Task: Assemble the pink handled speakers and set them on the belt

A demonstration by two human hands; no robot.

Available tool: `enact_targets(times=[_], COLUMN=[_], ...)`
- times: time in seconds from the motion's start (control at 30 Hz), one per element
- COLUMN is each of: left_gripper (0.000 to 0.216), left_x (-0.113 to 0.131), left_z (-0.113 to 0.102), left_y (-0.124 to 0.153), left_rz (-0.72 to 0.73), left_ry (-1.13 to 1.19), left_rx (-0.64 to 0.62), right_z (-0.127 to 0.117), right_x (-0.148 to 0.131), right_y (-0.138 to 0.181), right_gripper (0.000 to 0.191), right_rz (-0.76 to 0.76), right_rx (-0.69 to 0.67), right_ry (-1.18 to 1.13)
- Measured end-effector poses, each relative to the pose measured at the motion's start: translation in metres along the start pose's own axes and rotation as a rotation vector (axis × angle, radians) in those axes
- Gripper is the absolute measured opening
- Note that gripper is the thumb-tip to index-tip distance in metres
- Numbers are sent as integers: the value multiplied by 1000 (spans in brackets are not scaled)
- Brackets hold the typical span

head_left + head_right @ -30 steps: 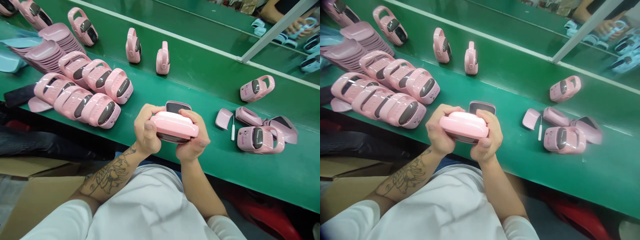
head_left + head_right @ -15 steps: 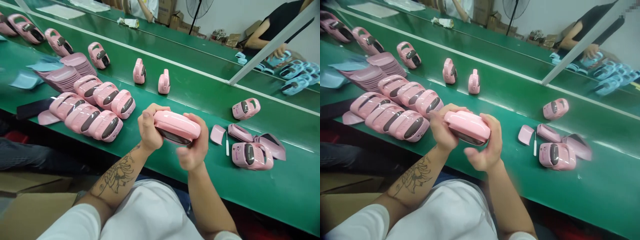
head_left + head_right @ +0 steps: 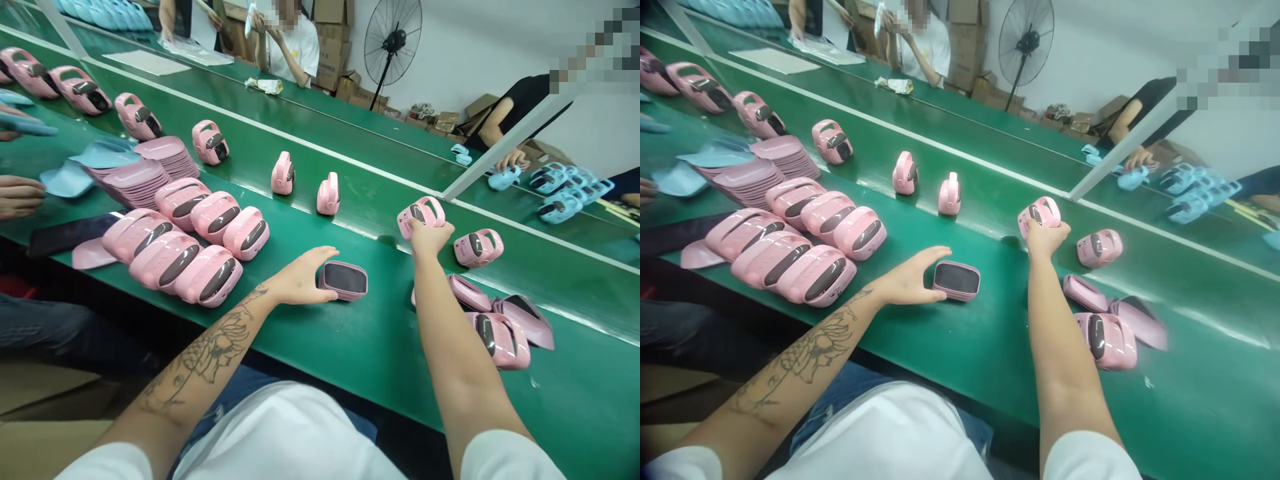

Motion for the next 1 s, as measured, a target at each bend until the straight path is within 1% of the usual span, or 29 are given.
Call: enact_targets(times=[0.07, 0.13, 0.2, 0.3, 0.33, 0.37, 0.43, 0.47, 0.5, 0.53, 0.57, 0.63, 0.7, 0.73, 0.77, 0.83, 0.9, 0.93, 0.97, 1.0], left_gripper=[90, 83, 78, 75, 74, 73, 71, 71, 70, 70, 70, 70, 70, 71, 71, 73, 73, 76, 80, 84], left_x=[-2, -2, -2, -3, -4, -4, -5, -6, -6, -6, -6, -3, 4, 9, 16, 30, 43, 48, 50, 49], left_z=[6, 10, 12, 14, 14, 15, 17, 18, 19, 19, 18, 16, 11, 9, 7, 5, 6, 7, 8, 8], left_y=[3, 3, 3, 2, 2, 2, 3, 3, 3, 4, 4, 4, 3, 2, 0, -6, -17, -25, -34, -46], left_rz=[5, 4, 3, 11, 17, 25, 45, 59, 77, 98, 121, 176, 221, 240, 257, 278, 267, 253, 239, 224], left_ry=[-18, -8, 7, 28, 35, 42, 58, 66, 75, 83, 93, 123, 175, 208, 239, 275, 281, 275, 264, 244], left_rx=[2, 17, 32, 51, 58, 68, 90, 102, 114, 126, 141, 180, 218, 234, 244, 235, 175, 115, 46, -14], right_z=[13, 17, 13, -6, -14, -23, -38, -44, -49, -53, -56, -60, -63, -66, -68, -74, -79, -81, -81, -81], right_x=[12, 19, 21, 14, 12, 9, 7, 7, 8, 9, 10, 11, 10, 8, 7, 4, 2, 2, 3, 5], right_y=[-7, -3, 7, 34, 46, 60, 89, 102, 113, 121, 127, 132, 134, 137, 140, 151, 162, 164, 165, 163], right_gripper=[72, 73, 77, 84, 79, 70, 47, 40, 35, 33, 32, 38, 53, 60, 66, 73, 78, 81, 82, 83], right_rz=[37, 36, -4, -144, -204, -264, -364, -397, -415, -419, -407, -346, -276, -238, -185, -24, 175, 253, 301, 338], right_rx=[13, 1, -19, -80, -139, -234, -501, -627, -721, -784, -816, -831, -842, -869, -926, -1103, -1264, -1291, -1275, -1231], right_ry=[46, 79, 104, 107, 97, 82, 53, 38, 20, -1, -27, -97, -175, -225, -301, -538, -827, -950, -1039, -1107])
Point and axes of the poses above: each hand's wrist, its own y-axis away from the middle knuckle, its own z-axis out of the palm, x = y × z, the point moved 1 cm from there along -y, towards the middle knuckle, and after that the axes turned 6 degrees about y, right-handed, at the moved point
